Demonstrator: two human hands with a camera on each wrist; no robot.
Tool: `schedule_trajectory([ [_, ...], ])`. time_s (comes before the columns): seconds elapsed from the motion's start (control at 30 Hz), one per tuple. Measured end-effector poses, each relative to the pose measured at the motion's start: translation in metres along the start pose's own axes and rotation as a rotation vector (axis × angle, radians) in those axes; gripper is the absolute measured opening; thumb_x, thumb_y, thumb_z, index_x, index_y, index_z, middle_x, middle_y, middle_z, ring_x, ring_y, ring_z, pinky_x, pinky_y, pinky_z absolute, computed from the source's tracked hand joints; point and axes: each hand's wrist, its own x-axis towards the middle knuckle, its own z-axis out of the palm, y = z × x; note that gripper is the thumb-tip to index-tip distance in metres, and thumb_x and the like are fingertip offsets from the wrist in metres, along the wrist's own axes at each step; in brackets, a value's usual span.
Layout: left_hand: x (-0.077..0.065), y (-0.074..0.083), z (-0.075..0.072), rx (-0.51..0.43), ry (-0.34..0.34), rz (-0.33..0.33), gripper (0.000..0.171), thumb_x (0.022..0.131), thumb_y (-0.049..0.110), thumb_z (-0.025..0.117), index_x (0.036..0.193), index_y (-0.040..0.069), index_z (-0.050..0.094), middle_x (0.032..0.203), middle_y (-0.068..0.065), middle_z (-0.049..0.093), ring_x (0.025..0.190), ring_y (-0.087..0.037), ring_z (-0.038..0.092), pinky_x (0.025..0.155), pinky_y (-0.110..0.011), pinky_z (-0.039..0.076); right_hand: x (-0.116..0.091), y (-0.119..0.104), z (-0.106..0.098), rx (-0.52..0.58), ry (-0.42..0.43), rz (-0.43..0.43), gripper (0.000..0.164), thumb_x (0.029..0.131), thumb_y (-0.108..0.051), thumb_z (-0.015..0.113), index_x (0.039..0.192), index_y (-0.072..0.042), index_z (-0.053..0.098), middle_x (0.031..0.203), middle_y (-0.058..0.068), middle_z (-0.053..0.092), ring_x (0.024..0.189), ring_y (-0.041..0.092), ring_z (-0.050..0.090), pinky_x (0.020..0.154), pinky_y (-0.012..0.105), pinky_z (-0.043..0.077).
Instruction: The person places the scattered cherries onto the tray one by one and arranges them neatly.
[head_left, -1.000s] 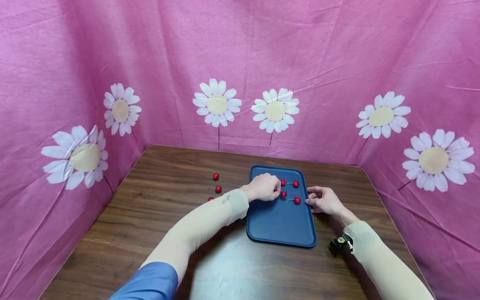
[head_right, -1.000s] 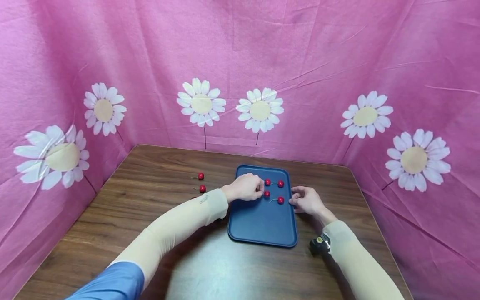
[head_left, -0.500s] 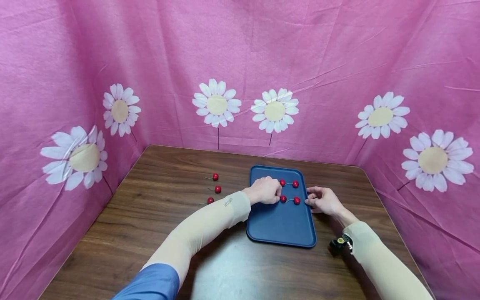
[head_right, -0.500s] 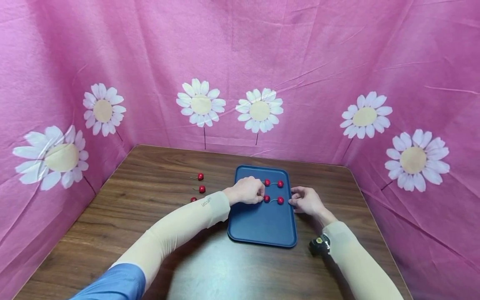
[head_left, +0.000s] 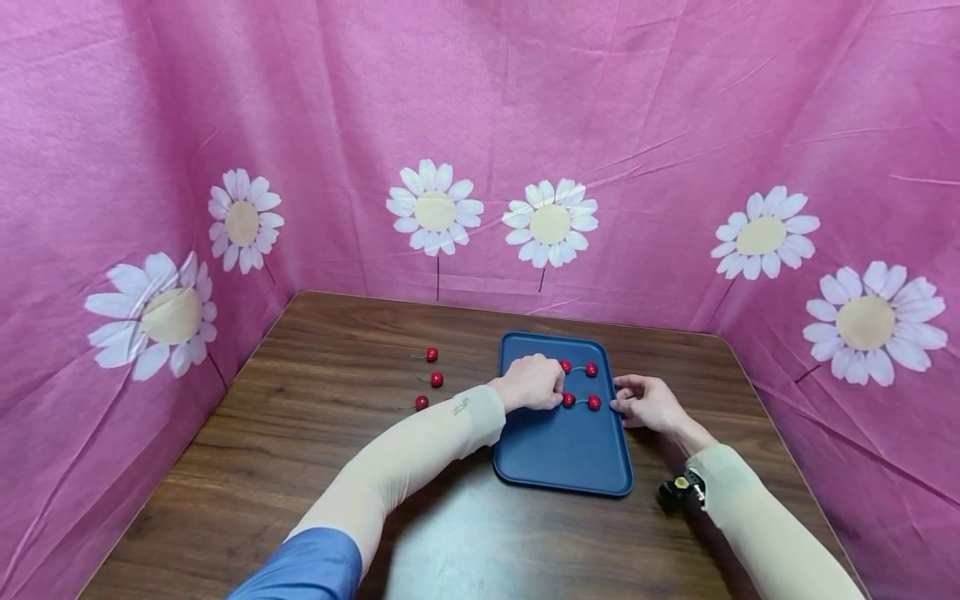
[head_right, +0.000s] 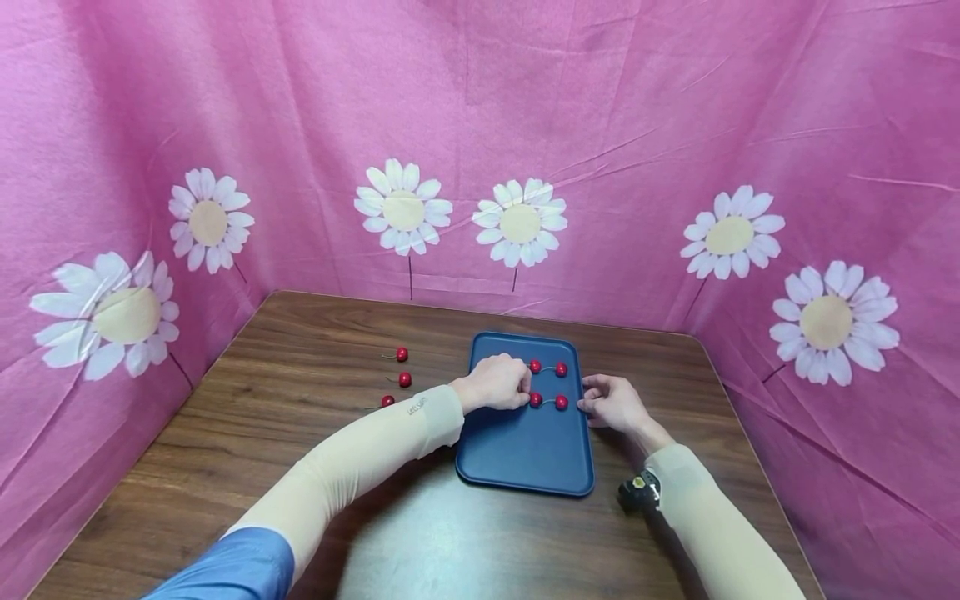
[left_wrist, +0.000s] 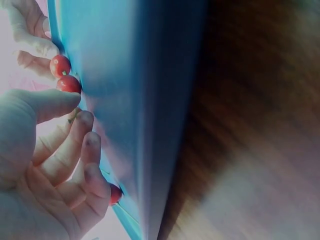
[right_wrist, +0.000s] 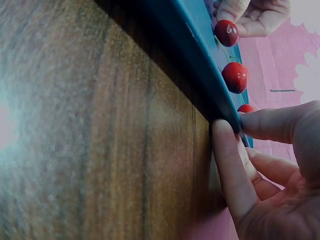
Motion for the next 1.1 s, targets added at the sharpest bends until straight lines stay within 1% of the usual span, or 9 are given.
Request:
schedule_trajectory([
  [0.13, -0.001, -0.001, 0.000, -0.009, -0.001, -0.008, 0.019, 0.107, 0.031, 0.077, 0.090, 0.022, 0.079, 0.084, 0.007, 0.070, 0.078, -0.011, 0.063, 0.065, -0.023, 0.050, -0.001, -0.001, 0.001, 0.000, -0.003, -0.010, 0.059, 0.105, -0.002, 0.071, 0.156, 0.017, 0.048, 0.100, 0.004, 0.067, 0.086, 0.008, 0.069, 0.075, 0.035, 0.070],
  [0.3, -0.002, -0.004, 0.000, 0.003, 0.002, -0.009, 0.018, 0.106, 0.031, 0.077, 0.091, 0.021, 0.079, 0.085, 0.006, 0.071, 0.078, -0.011, 0.063, 0.066, -0.024, 0.049, -0.002, -0.002, 0.002, 0.019, -0.007, -0.012, 0.059, 0.105, -0.001, 0.071, 0.156, 0.018, 0.047, 0.099, 0.003, 0.067, 0.085, 0.006, 0.069, 0.074, 0.034, 0.070],
  [0.43, -0.004, -0.007, -0.001, 0.019, 0.006, -0.004, 0.012, 0.105, 0.031, 0.076, 0.100, 0.021, 0.079, 0.090, 0.007, 0.072, 0.082, -0.011, 0.063, 0.070, -0.025, 0.049, -0.002, -0.002, 0.002, 0.019, -0.006, -0.009, 0.059, 0.105, 0.000, 0.070, 0.156, 0.018, 0.047, 0.099, 0.003, 0.067, 0.085, 0.005, 0.069, 0.074, 0.033, 0.069],
  [0.53, -0.006, -0.010, -0.004, 0.024, 0.010, 0.006, 0.010, 0.106, 0.029, 0.075, 0.107, 0.020, 0.080, 0.097, 0.006, 0.075, 0.085, -0.011, 0.065, 0.074, -0.027, 0.053, -0.003, -0.002, 0.003, 0.014, -0.005, -0.010, 0.059, 0.105, 0.001, 0.069, 0.156, 0.018, 0.047, 0.099, 0.003, 0.066, 0.085, 0.004, 0.069, 0.075, 0.033, 0.070],
  [0.67, -0.011, -0.015, -0.010, 0.000, 0.016, 0.034, 0.015, 0.107, 0.027, 0.073, 0.117, 0.019, 0.082, 0.108, 0.004, 0.081, 0.091, -0.009, 0.067, 0.084, -0.029, 0.059, -0.003, -0.002, 0.003, 0.011, -0.005, -0.014, 0.058, 0.105, 0.001, 0.068, 0.156, 0.019, 0.047, 0.099, 0.004, 0.067, 0.086, 0.004, 0.069, 0.075, 0.033, 0.070],
  [0.77, -0.015, -0.020, -0.016, -0.029, 0.020, 0.067, 0.020, 0.108, 0.028, 0.072, 0.123, 0.019, 0.082, 0.114, 0.003, 0.083, 0.094, -0.008, 0.069, 0.088, -0.028, 0.060, -0.002, -0.002, 0.003, 0.012, -0.004, -0.014, 0.058, 0.105, 0.002, 0.068, 0.156, 0.019, 0.047, 0.099, 0.003, 0.067, 0.086, 0.004, 0.070, 0.075, 0.033, 0.070],
  [0.87, -0.019, -0.027, -0.023, -0.066, 0.027, 0.098, 0.023, 0.109, 0.028, 0.071, 0.127, 0.017, 0.081, 0.115, 0.003, 0.084, 0.095, -0.008, 0.070, 0.091, -0.027, 0.061, -0.002, -0.002, 0.003, 0.007, -0.007, -0.016, 0.058, 0.105, 0.002, 0.068, 0.156, 0.019, 0.047, 0.098, 0.004, 0.067, 0.086, 0.004, 0.070, 0.075, 0.033, 0.070],
  [1.0, -0.029, -0.037, -0.036, -0.120, 0.042, 0.132, 0.027, 0.110, 0.027, 0.070, 0.130, 0.013, 0.080, 0.116, 0.000, 0.084, 0.100, -0.011, 0.073, 0.095, -0.031, 0.062, -0.002, -0.003, 0.003, 0.001, -0.006, -0.016, 0.058, 0.105, 0.001, 0.068, 0.156, 0.019, 0.047, 0.099, 0.004, 0.067, 0.086, 0.004, 0.069, 0.074, 0.034, 0.070],
  [1.1, -0.039, -0.045, -0.043, -0.145, 0.053, 0.142, 0.029, 0.111, 0.027, 0.069, 0.132, 0.011, 0.079, 0.118, -0.002, 0.084, 0.104, -0.014, 0.074, 0.099, -0.034, 0.062, -0.002, -0.004, 0.003, 0.000, -0.005, -0.013, 0.058, 0.105, 0.001, 0.069, 0.156, 0.019, 0.047, 0.099, 0.004, 0.067, 0.085, 0.004, 0.069, 0.074, 0.034, 0.070],
])
